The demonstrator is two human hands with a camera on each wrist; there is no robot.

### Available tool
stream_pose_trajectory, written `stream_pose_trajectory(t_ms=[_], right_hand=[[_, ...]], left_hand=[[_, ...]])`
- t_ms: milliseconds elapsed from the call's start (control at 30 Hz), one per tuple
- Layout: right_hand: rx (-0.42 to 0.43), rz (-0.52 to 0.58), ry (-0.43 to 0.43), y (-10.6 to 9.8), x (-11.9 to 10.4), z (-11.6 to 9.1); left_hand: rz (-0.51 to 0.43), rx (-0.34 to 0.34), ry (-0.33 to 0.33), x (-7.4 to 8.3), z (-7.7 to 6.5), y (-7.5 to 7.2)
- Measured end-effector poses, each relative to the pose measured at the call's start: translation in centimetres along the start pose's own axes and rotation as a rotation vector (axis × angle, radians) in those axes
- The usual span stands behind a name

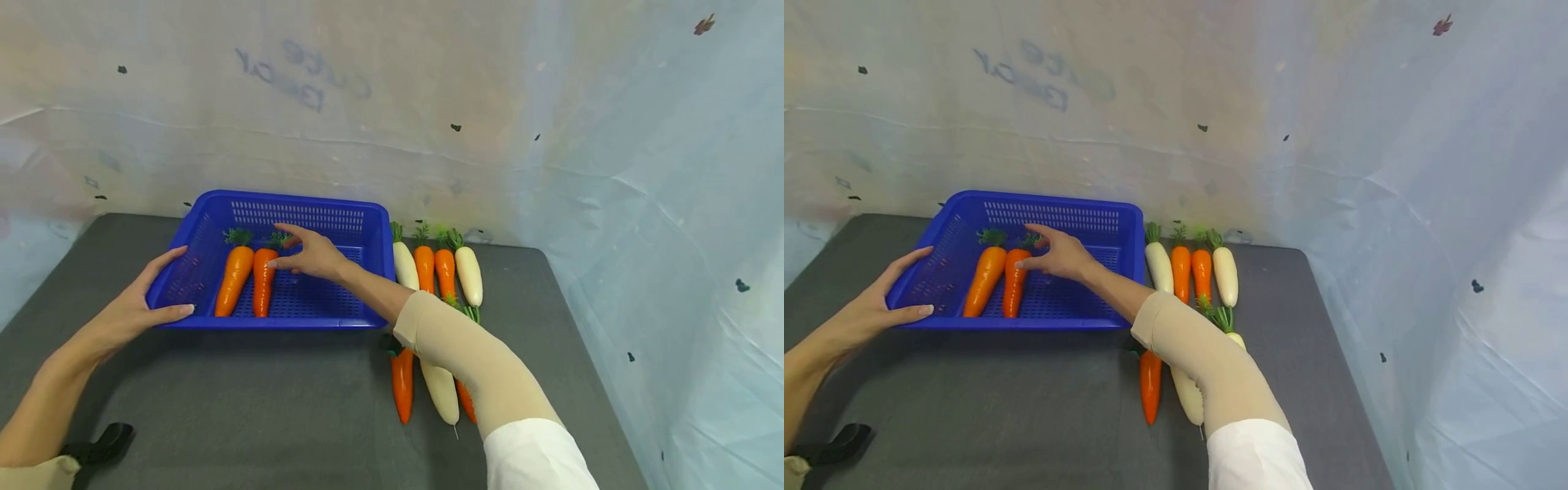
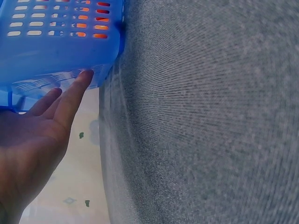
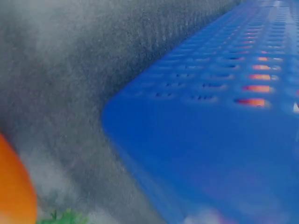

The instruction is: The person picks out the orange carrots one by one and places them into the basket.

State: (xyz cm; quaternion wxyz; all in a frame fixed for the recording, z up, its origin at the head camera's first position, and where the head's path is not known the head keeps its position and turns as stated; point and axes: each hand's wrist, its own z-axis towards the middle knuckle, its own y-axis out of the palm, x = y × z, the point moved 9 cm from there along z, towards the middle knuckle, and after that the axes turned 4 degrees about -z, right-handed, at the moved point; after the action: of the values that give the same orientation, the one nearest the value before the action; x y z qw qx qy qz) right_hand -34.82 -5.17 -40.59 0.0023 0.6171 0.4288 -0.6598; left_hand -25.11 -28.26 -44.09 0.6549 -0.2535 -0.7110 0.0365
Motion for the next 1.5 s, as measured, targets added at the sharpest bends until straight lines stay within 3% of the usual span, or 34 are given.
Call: stream_pose_trajectory(t_ms=[300,700,833,1000,1500], right_hand=[[-0.027,0.184,-0.029,-2.1,0.0,-2.3],[-0.022,0.235,-0.090,-7.9,1.0,-5.8],[0.011,0.259,-0.120,-9.7,1.4,-7.1],[0.058,0.264,-0.097,-11.6,2.4,-8.6],[0.201,0.276,-0.052,-15.1,6.6,-13.6]], left_hand=[[0.056,0.004,-0.002,-0.1,0.2,-0.4],[0.030,0.003,0.006,-0.4,0.0,-0.2],[0.028,0.002,0.003,-0.4,0.1,-0.2],[0.018,-0.005,-0.015,-0.3,0.4,-0.1],[-0.012,-0.014,-0.029,-0.2,0.4,0.1]])
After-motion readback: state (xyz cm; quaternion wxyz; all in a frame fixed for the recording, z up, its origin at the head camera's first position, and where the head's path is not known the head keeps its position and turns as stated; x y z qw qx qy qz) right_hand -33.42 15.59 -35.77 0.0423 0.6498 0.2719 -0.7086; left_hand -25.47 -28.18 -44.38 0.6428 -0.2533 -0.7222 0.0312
